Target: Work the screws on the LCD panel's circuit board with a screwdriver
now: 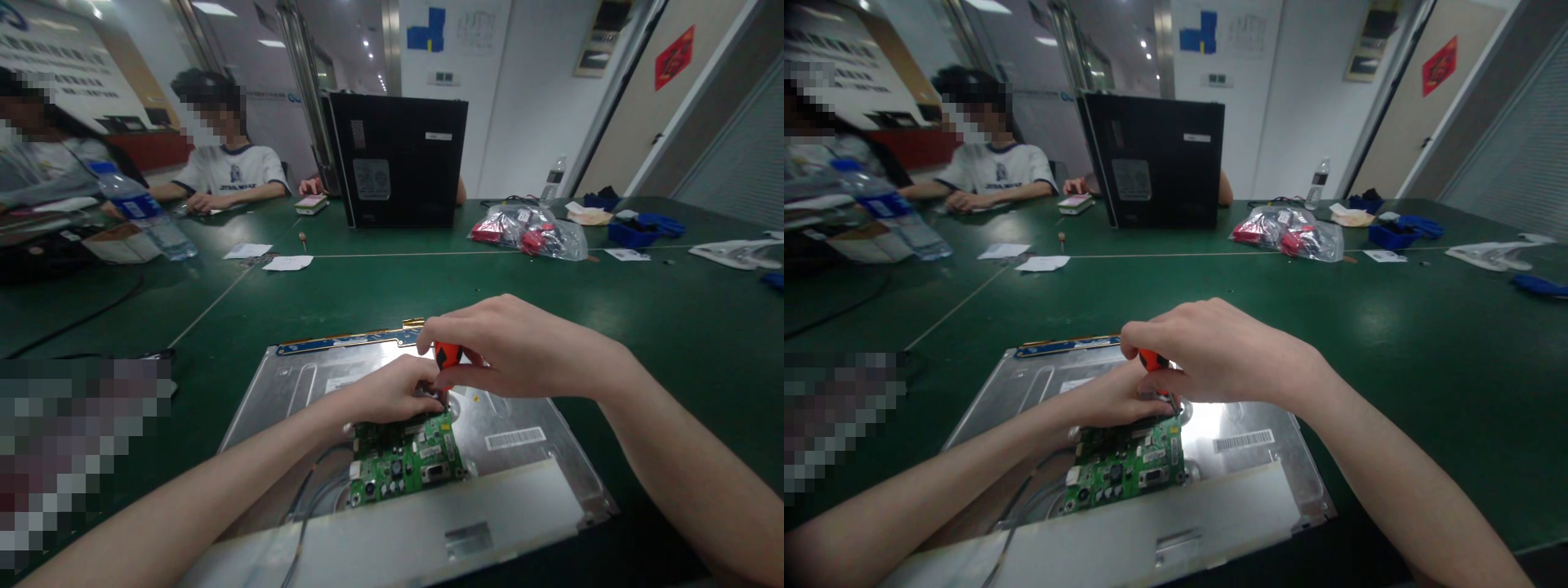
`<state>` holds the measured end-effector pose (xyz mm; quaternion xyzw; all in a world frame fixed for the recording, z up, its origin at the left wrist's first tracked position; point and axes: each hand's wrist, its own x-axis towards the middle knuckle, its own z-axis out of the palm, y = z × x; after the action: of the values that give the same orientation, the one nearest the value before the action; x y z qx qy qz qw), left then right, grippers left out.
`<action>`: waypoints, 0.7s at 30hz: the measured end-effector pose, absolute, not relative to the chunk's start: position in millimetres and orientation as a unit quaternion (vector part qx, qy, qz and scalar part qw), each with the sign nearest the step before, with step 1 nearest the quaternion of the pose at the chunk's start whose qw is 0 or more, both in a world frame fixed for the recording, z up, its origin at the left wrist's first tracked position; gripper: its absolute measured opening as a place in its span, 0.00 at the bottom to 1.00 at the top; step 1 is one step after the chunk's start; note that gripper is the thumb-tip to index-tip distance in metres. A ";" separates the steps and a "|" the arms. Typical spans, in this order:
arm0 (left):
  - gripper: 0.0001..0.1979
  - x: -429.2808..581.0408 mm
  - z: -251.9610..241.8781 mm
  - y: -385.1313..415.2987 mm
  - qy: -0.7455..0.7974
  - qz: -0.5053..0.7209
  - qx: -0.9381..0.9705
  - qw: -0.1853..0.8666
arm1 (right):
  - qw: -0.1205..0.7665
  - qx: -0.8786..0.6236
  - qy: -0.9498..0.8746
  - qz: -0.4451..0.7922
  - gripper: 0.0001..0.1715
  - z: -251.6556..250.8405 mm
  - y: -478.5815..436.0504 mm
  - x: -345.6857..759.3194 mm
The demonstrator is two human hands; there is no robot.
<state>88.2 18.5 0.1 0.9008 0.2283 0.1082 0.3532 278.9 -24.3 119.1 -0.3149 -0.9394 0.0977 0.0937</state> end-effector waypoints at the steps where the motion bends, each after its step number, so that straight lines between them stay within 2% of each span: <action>1: 0.05 88.0 -0.2 18.7 0.228 0.106 0.901 0.354 | 0.092 -0.314 -0.940 0.098 0.09 119.1 -24.3 278.5; 14: 0.03 90.0 2.9 20.0 0.227 0.108 0.885 0.391 | 0.093 -0.336 -0.937 0.031 0.05 118.1 -23.6 276.2; 21: 0.04 90.3 2.4 24.0 0.216 0.106 0.876 0.417 | 0.088 -0.358 -0.929 -0.024 0.07 117.3 -23.0 273.9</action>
<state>90.3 24.0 2.4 0.8763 0.2164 0.1058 0.4171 273.9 -23.0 117.3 -0.3582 -0.9292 -0.0240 0.0875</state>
